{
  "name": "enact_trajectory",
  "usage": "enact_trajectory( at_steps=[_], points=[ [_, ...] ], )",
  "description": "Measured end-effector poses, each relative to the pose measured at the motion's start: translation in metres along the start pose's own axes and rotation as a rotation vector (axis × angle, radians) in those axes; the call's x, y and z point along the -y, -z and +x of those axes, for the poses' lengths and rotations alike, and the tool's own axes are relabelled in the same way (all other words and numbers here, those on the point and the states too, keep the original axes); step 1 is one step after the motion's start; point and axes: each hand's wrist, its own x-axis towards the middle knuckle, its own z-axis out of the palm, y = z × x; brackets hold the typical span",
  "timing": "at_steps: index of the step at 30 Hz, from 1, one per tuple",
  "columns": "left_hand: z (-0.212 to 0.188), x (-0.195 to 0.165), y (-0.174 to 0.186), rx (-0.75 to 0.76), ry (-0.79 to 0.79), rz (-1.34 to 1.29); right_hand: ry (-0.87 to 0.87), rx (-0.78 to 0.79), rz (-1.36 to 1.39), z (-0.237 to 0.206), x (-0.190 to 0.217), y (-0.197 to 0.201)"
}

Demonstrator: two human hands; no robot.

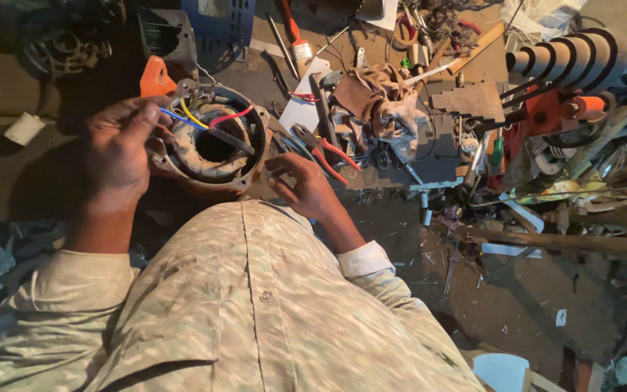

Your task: The person uses pliers to strip insulation from several colored wires and then twists the exposed ends together inside a motor housing. The person repeatedly cuts, strips, and twists the wires to prepare them for connection.

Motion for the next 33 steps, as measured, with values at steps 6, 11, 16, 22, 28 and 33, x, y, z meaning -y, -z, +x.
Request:
enact_trajectory(
  at_steps=[6, 11, 16, 22, 28, 33],
  points=[
    [0.003, 0.003, -0.008, 0.113, -0.027, 0.280, -0.026, -0.057, -0.002, -0.004, 0.013, -0.008],
    [0.013, 0.004, -0.028, 0.092, -0.621, 1.017, 0.027, -0.122, -0.031, -0.003, 0.029, -0.022],
    [0.033, 0.012, -0.038, 0.113, -0.423, 1.170, 0.059, -0.203, -0.025, 0.005, 0.038, -0.032],
    [0.039, 0.032, -0.034, 0.101, -0.461, 1.188, -0.027, -0.277, 0.130, 0.007, 0.019, -0.031],
    [0.035, 0.025, -0.032, 0.151, -0.440, 1.122, -0.001, -0.256, -0.091, 0.041, -0.007, -0.005],
    [0.038, 0.016, -0.039, 0.158, -0.439, 1.155, 0.241, -0.220, -0.217, 0.092, -0.009, 0.002]
  ],
)
